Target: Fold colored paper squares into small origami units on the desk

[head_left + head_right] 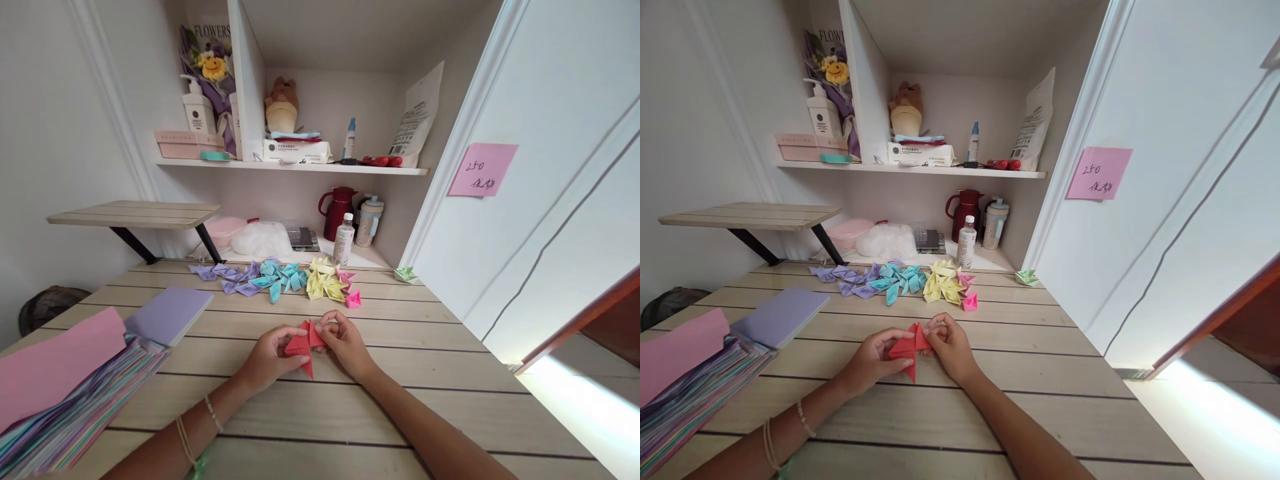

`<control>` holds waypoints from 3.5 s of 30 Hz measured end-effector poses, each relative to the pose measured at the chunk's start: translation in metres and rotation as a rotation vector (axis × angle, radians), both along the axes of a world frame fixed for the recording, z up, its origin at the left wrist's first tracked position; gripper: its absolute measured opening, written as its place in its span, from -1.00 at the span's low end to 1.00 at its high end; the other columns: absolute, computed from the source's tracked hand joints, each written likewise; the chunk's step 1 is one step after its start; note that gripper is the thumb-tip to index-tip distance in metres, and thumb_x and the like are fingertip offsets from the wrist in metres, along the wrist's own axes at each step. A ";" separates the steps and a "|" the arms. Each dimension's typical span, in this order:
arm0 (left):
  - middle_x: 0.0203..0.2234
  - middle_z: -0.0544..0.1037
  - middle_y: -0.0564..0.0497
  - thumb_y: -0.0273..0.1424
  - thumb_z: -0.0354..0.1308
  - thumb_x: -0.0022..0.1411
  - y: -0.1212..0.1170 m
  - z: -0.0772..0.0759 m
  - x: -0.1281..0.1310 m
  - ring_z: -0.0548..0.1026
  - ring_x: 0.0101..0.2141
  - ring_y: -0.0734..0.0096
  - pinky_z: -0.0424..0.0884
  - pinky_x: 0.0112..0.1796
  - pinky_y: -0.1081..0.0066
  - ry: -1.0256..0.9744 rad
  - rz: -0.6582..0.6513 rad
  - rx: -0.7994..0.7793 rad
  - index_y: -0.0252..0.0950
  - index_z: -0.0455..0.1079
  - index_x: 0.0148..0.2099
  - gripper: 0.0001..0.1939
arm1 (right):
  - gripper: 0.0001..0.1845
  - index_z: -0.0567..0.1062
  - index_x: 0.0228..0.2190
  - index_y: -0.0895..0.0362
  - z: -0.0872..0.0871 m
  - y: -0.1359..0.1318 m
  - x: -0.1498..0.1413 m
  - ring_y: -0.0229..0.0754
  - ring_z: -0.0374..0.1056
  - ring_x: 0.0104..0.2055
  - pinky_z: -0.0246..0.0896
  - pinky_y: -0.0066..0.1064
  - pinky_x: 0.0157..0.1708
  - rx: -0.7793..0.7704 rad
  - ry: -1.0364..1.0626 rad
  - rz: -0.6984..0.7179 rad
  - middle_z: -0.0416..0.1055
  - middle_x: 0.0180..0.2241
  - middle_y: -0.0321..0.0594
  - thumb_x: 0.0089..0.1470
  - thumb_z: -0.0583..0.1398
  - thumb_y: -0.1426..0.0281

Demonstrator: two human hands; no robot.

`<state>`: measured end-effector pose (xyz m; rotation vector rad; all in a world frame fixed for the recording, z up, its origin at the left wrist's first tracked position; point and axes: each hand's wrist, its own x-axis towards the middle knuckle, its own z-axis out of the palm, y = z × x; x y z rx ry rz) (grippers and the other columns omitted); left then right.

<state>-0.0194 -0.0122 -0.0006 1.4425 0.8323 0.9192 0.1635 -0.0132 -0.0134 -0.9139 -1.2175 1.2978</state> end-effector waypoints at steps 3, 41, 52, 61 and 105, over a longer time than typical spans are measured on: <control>-0.25 0.53 -0.08 -0.42 0.33 -0.19 -0.002 0.001 0.001 0.47 -0.27 0.30 0.36 -0.24 0.37 0.032 -0.005 0.043 -0.31 0.34 -0.05 -0.44 | -0.66 0.32 -0.41 0.12 0.001 0.000 0.000 -0.33 0.29 -0.60 0.26 -0.46 -0.53 0.021 0.005 0.012 0.31 -0.61 -0.41 -0.15 0.26 0.16; -0.41 0.50 -0.03 -0.26 0.13 0.06 -0.003 0.010 0.003 0.48 -0.41 0.36 0.41 -0.36 0.39 0.051 0.155 0.116 -0.33 0.36 -0.24 -0.74 | -0.60 0.49 -0.31 0.17 0.002 -0.007 -0.001 -0.32 0.22 -0.58 0.09 -0.52 -0.60 0.131 -0.402 0.079 0.41 -0.56 -0.26 -0.09 0.21 0.12; -0.35 0.43 -0.05 -0.38 0.10 0.09 -0.011 0.013 0.002 0.41 -0.33 0.34 0.35 -0.24 0.36 0.305 0.155 0.591 -0.17 0.44 -0.11 -0.72 | -0.70 0.40 -0.16 0.09 0.010 -0.014 -0.002 -0.26 0.23 -0.54 0.14 -0.42 -0.45 0.304 -0.582 -0.074 0.38 -0.54 -0.32 0.06 0.02 0.36; -0.18 0.39 -0.09 -0.35 0.18 0.04 -0.003 0.006 0.000 0.42 -0.19 0.28 0.39 -0.19 0.32 0.134 0.152 0.414 -0.19 0.51 -0.24 -0.80 | -0.63 0.22 -0.07 0.08 0.007 -0.008 -0.001 -0.19 0.37 -0.50 0.24 -0.34 -0.41 0.091 -0.043 0.197 0.39 -0.57 -0.33 0.05 0.04 0.30; -0.58 0.50 0.02 -0.25 0.23 -0.05 0.009 -0.002 0.000 0.43 -0.53 0.43 0.30 -0.48 0.50 0.008 0.247 0.082 -0.35 0.40 -0.43 -0.76 | -0.45 0.30 -0.18 0.09 0.005 -0.012 -0.005 -0.33 0.29 -0.52 0.11 -0.53 -0.55 0.093 -0.249 0.213 0.41 -0.48 -0.33 -0.25 0.34 0.32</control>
